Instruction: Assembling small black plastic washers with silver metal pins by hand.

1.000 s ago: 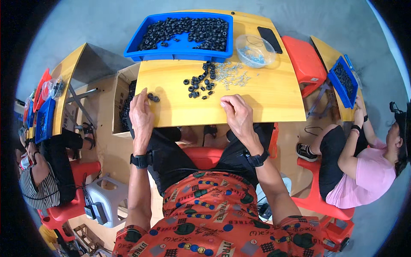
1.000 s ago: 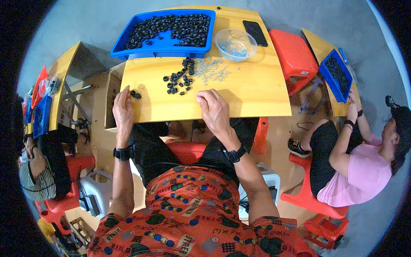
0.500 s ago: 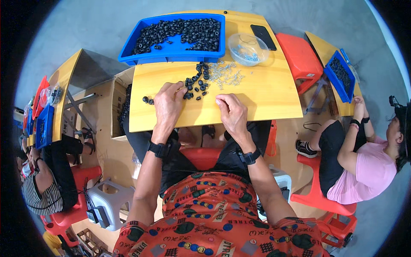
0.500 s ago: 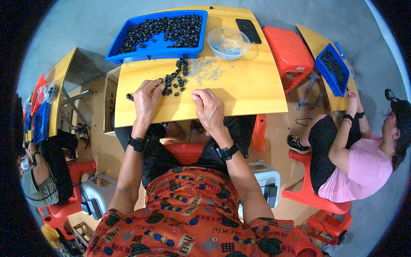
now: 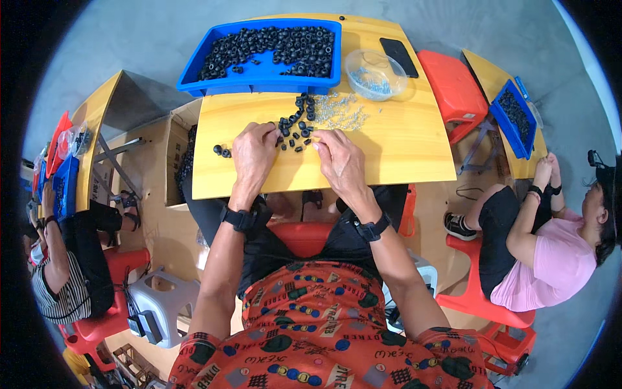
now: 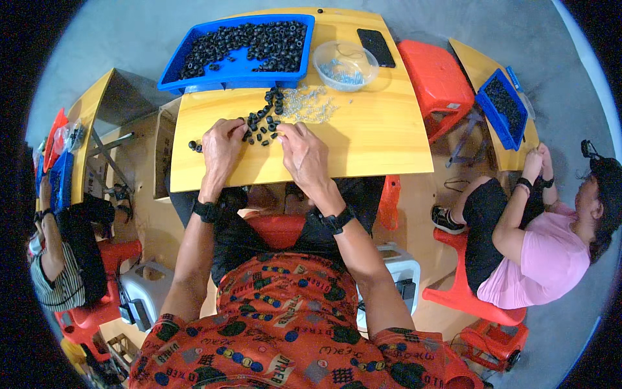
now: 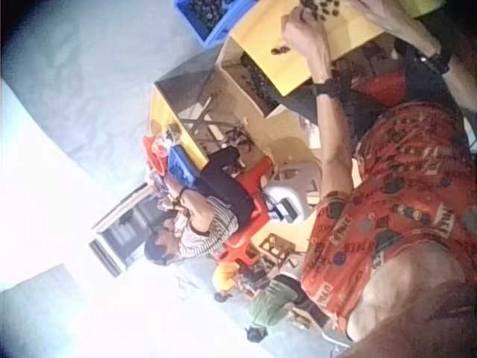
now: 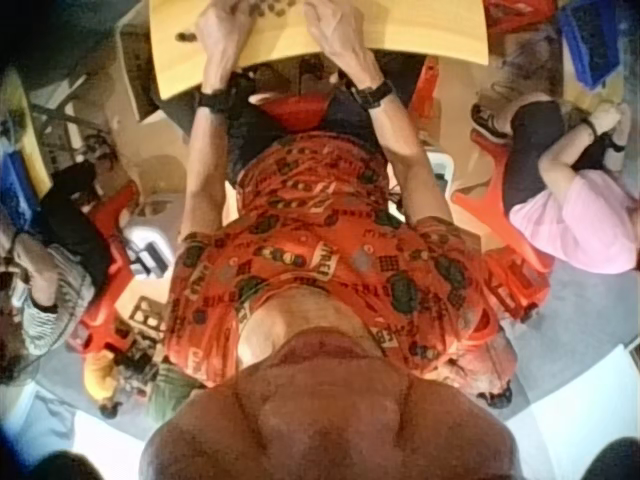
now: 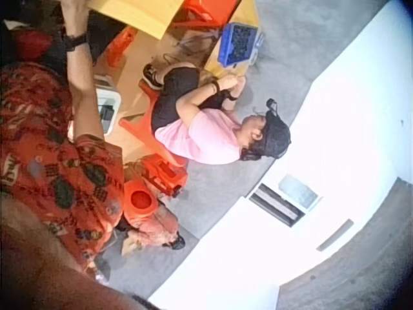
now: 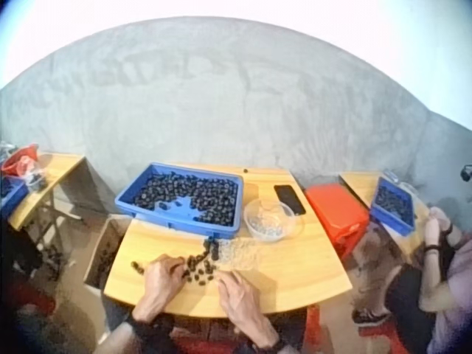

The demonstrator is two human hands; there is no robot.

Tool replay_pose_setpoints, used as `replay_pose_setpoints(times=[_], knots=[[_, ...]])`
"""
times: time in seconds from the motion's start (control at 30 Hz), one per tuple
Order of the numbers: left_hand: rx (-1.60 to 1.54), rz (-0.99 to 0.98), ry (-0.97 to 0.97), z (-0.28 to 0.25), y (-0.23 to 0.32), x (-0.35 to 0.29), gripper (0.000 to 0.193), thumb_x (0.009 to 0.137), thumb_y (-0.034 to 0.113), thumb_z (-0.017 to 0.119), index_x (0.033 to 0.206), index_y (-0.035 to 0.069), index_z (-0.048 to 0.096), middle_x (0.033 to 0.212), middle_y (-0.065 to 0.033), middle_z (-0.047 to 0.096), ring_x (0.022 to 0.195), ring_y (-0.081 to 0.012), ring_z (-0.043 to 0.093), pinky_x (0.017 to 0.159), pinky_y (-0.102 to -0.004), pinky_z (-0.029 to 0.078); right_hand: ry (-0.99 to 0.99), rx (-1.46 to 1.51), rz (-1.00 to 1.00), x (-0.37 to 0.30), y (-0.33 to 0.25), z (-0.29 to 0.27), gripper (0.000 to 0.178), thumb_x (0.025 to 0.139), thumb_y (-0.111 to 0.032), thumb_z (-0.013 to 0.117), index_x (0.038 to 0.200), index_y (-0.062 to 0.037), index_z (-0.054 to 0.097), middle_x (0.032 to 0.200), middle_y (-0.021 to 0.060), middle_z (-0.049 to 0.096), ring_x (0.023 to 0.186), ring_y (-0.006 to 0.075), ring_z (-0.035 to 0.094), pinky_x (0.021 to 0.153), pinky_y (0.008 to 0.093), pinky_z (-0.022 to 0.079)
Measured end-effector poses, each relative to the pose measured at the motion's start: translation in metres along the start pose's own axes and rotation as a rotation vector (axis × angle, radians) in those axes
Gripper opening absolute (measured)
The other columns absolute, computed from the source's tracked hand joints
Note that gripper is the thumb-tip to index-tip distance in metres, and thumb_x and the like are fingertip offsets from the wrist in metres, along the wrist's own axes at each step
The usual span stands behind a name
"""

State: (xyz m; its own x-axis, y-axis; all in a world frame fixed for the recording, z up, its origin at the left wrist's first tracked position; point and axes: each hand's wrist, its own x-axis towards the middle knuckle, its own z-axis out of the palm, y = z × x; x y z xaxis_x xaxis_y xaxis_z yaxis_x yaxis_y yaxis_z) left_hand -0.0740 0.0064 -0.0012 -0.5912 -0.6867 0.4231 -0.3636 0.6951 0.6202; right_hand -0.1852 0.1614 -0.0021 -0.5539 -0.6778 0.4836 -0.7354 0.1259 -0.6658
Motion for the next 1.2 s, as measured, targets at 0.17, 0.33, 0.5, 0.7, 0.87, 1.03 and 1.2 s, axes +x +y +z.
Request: replay_pose_setpoints(times=[0.17,0.33,0.5,0.7,0.87,1.03,1.2], knots=[[-0.164,-0.071,0.058,-0.004,-0.004,-0.005,0.013,0.08,0.008,0.069,0.09,0.001,0.073,0.082,-0.0151,0.068,0.071,-0.0275,0.066,0.066,-0.0349,0.051,0.23,-0.107,0.103,0.002,0.016,-0.019,0.013,0.084,-0.006,0.062,0.097,-0.0048,0.064,0.086,0.0145,0.062,0.079,0.0336,0.061,0.07,0.0399,0.049],[-0.234,-0.111,0.096,-0.014,-0.009,-0.009,0.015,0.082,0.004,0.069,0.096,0.001,0.073,0.08,-0.01,0.066,0.071,-0.0183,0.064,0.068,-0.0287,0.05,0.178,-0.056,0.149,-0.003,0.026,-0.025,0.009,0.083,-0.006,0.064,0.092,-0.0036,0.065,0.084,0.0132,0.061,0.079,0.0326,0.061,0.069,0.0393,0.049],[-0.667,-0.346,0.018,-0.028,-0.018,-0.019,0.015,0.087,0.005,0.067,0.1,0.001,0.072,0.085,-0.0004,0.062,0.081,-0.0086,0.06,0.074,-0.0232,0.047,0.138,-0.041,0.125,0.004,0.019,-0.012,0.008,0.082,-0.009,0.067,0.089,-0.0052,0.065,0.084,0.012,0.061,0.079,0.0312,0.061,0.069,0.0399,0.049],[-0.91,-0.464,0.012,-0.035,-0.008,-0.033,0.015,0.085,0.003,0.069,0.1,0.001,0.071,0.09,0.0006,0.066,0.083,-0.0079,0.06,0.08,-0.0221,0.046,0.114,-0.23,0.077,0.006,0.022,-0.008,0.006,0.082,-0.01,0.067,0.084,-0.0058,0.064,0.083,0.0113,0.059,0.078,0.0308,0.061,0.069,0.0416,0.049],[-0.971,-0.486,-0.023,-0.027,0.0,-0.043,0.016,0.085,0.002,0.069,0.101,0.002,0.071,0.092,-0.0011,0.069,0.083,-0.0072,0.06,0.077,-0.0211,0.047,0.169,-0.066,0.176,0.005,0.019,-0.007,0.009,0.083,-0.01,0.066,0.09,-0.0052,0.063,0.084,0.0123,0.059,0.079,0.0321,0.061,0.068,0.0416,0.049],[-1.036,-0.514,-0.021,-0.024,0.013,-0.05,0.017,0.087,0.004,0.067,0.103,0.001,0.07,0.094,-0.0014,0.068,0.085,-0.0073,0.059,0.079,-0.0216,0.047,0.167,-0.131,0.094,0.01,0.017,-0.008,0.013,0.082,-0.012,0.068,0.09,-0.0043,0.062,0.083,0.0128,0.059,0.078,0.0326,0.06,0.068,0.0417,0.048],[-1.032,-0.519,-0.068,-0.022,0.017,-0.055,0.019,0.087,0.004,0.068,0.106,0.001,0.07,0.096,-0.0026,0.068,0.087,-0.0085,0.06,0.082,-0.0226,0.047,0.122,-0.257,0.035,0.012,0.022,-0.001,0.013,0.08,-0.013,0.071,0.086,-0.0037,0.063,0.083,0.0125,0.059,0.078,0.0315,0.06,0.068,0.0411,0.048]])
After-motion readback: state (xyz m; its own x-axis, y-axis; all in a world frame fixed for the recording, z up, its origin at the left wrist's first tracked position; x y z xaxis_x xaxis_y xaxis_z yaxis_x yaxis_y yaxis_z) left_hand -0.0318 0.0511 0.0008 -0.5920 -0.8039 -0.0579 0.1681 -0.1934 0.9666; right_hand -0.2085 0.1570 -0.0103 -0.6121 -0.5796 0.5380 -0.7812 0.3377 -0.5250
